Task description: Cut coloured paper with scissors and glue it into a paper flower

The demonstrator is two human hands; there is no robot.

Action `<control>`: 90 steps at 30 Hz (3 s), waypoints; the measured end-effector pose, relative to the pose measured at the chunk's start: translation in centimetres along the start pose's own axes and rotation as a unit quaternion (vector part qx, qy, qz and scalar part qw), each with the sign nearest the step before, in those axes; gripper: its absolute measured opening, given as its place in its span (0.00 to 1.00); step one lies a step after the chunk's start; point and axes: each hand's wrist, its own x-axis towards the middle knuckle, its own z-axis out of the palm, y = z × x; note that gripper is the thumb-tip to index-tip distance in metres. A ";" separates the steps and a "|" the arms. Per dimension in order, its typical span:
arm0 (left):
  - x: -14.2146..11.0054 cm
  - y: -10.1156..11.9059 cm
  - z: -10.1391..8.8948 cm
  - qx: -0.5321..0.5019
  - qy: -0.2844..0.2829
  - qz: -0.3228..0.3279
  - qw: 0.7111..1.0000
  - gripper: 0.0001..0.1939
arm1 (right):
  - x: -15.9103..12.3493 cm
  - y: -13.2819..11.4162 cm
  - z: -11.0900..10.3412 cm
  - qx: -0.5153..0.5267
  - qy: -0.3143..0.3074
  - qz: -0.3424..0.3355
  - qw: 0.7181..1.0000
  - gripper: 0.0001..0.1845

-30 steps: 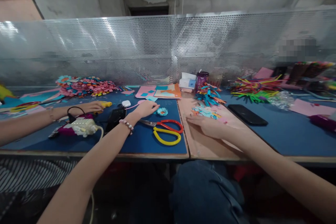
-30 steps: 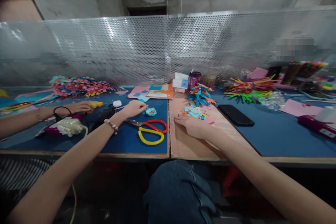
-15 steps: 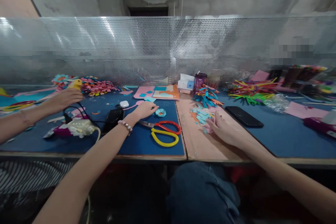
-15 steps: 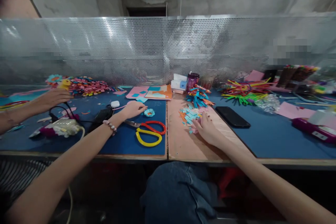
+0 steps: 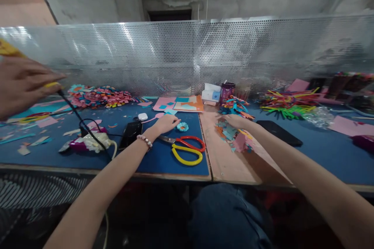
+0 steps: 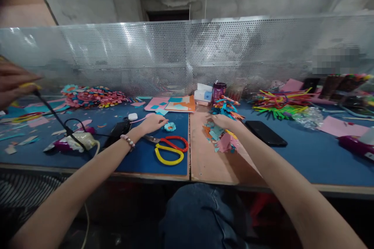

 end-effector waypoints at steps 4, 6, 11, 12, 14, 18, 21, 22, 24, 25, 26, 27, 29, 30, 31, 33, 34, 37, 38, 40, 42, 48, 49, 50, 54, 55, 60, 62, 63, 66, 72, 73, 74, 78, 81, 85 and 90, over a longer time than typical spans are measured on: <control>1.4 0.0 -1.1 -0.074 -0.081 -0.066 0.992 0.22 | -1.6 -0.4 -0.5 0.045 0.021 0.009 0.999 0.28; 2.6 0.0 -1.8 -0.144 -0.172 -0.128 0.966 0.20 | -3.4 -0.6 -1.1 0.076 0.064 0.018 0.995 0.30; 4.6 0.4 -2.4 -0.152 -0.239 -0.216 0.934 0.22 | -10.3 -0.9 -0.6 0.015 0.069 0.023 0.997 0.47; 4.7 0.4 -2.2 -0.151 -0.223 -0.222 0.937 0.22 | -11.4 -1.1 -0.1 -0.007 0.071 0.011 0.997 0.50; 4.5 0.1 -1.4 -0.158 -0.185 -0.225 0.943 0.23 | -12.9 -1.6 1.1 -0.054 0.081 0.002 0.995 0.54; 3.5 -1.4 0.1 -0.211 -0.142 -0.239 0.937 0.23 | -12.2 -2.9 2.7 -0.086 0.117 -0.003 0.989 0.56; 2.8 -2.6 0.7 -0.287 -0.114 -0.268 0.913 0.25 | -9.9 -3.6 2.9 -0.076 0.134 -0.008 0.988 0.52; 2.6 -2.9 0.8 -0.311 -0.112 -0.275 0.903 0.26 | -9.2 -3.7 2.9 -0.076 0.142 -0.008 0.987 0.52; 2.3 -3.3 0.9 -0.355 -0.114 -0.276 0.886 0.27 | -8.1 -4.0 2.9 -0.081 0.162 -0.015 0.983 0.51; 2.2 -3.4 0.9 -0.369 -0.113 -0.274 0.881 0.27 | -7.7 -4.2 2.8 -0.086 0.172 -0.021 0.981 0.49; 2.1 -3.4 0.9 -0.375 -0.110 -0.272 0.879 0.27 | -7.4 -4.4 2.7 -0.092 0.181 -0.030 0.979 0.46; 2.0 -3.4 0.9 -0.374 -0.105 -0.270 0.881 0.28 | -7.1 -4.7 2.6 -0.098 0.187 -0.040 0.977 0.43; 1.9 -3.3 0.8 -0.362 -0.101 -0.268 0.887 0.29 | -6.8 -5.4 2.3 -0.111 0.193 -0.063 0.973 0.37; 1.9 -3.2 0.8 -0.358 -0.101 -0.268 0.889 0.30 | -6.6 -6.0 2.2 -0.115 0.200 -0.071 0.970 0.35; 1.9 -3.1 0.7 -0.355 -0.104 -0.263 0.891 0.30 | -6.3 -6.6 2.0 -0.113 0.210 -0.075 0.968 0.33; 1.8 -2.8 0.4 -0.349 -0.117 -0.239 0.899 0.31 | -5.5 -8.2 1.8 -0.090 0.234 -0.063 0.966 0.30; 1.7 -2.7 0.2 -0.340 -0.127 -0.220 0.905 0.31 | -4.8 -9.1 1.7 -0.068 0.238 -0.052 0.967 0.28; 1.4 -1.9 -0.6 -0.310 -0.143 -0.178 0.923 0.27 | -2.0 -12.1 1.8 0.016 0.198 -0.015 0.980 0.22; 1.3 -1.6 -0.8 -0.302 -0.145 -0.171 0.927 0.26 | -1.0 -13.1 1.9 0.042 0.184 0.001 0.982 0.22; 1.2 -1.1 -1.2 -0.286 -0.142 -0.166 0.933 0.26 | 1.0 -14.8 2.1 0.085 0.172 0.034 0.981 0.22; 1.1 -0.7 -1.4 -0.269 -0.133 -0.162 0.940 0.25 | 2.4 -16.0 2.4 0.117 0.166 0.049 0.978 0.22; 0.9 -0.3 -1.2 -0.271 -0.120 -0.156 0.942 0.25 | 3.6 -17.1 3.1 0.179 0.148 0.077 0.970 0.09; 0.9 -0.2 -1.2 -0.274 -0.118 -0.161 0.941 0.26 | 3.6 -17.1 3.2 0.192 0.156 0.080 0.966 0.08; 0.8 -0.1 -1.3 -0.275 -0.116 -0.165 0.940 0.26 | 3.6 -16.9 3.3 0.206 0.164 0.080 0.961 0.08; 0.7 0.5 -1.4 -0.298 -0.119 -0.163 0.933 0.27 | 3.6 -16.3 3.1 0.267 0.200 0.051 0.941 0.08; 0.7 0.5 -1.4 -0.310 -0.118 -0.164 0.929 0.28 | 3.7 -16.2 3.1 0.281 0.210 0.036 0.936 0.09; 1.0 0.3 -1.0 -0.375 -0.079 -0.166 0.909 0.27 | 4.3 -16.0 3.3 0.350 0.261 -0.020 0.900 0.08; 1.0 0.2 -0.9 -0.390 -0.053 -0.158 0.906 0.26 | 4.5 -16.0 3.7 0.390 0.276 -0.027 0.878 0.10; 1.0 0.3 -0.9 -0.395 -0.040 -0.153 0.905 0.25 | 4.6 -16.0 3.9 0.410 0.276 -0.030 0.869 0.12; 1.0 0.6 -1.0 -0.404 -0.013 -0.144 0.903 0.22 | 4.9 -15.9 4.5 0.459 0.250 -0.041 0.852 0.17; 1.2 1.1 -1.4 -0.423 0.009 -0.133 0.896 0.21 | 5.4 -15.5 4.3 0.523 0.251 -0.019 0.814 0.15; 1.2 1.1 -1.4 -0.423 -0.001 -0.136 0.896 0.21 | 5.4 -15.5 4.2 0.528 0.262 -0.011 0.808 0.15; 1.2 1.1 -1.4 -0.421 -0.012 -0.138 0.896 0.20 | 5.5 -15.4 4.1 0.533 0.271 -0.002 0.802 0.15; 1.1 1.1 -1.4 -0.414 -0.041 -0.142 0.898 0.18 | 5.4 -15.3 4.0 0.541 0.285 0.006 0.791 0.16; 1.1 1.2 -1.3 -0.421 -0.038 -0.135 0.896 0.16 | 5.4 -15.4 4.0 0.542 0.287 0.000 0.790 0.16; 1.1 1.4 -1.3 -0.417 -0.033 -0.141 0.897 0.13 | 5.3 -15.5 3.9 0.535 0.296 -0.006 0.791 0.16; 1.1 1.7 -1.4 -0.406 -0.041 -0.159 0.899 0.15 | 5.3 -15.5 4.2 0.505 0.311 -0.022 0.805 0.17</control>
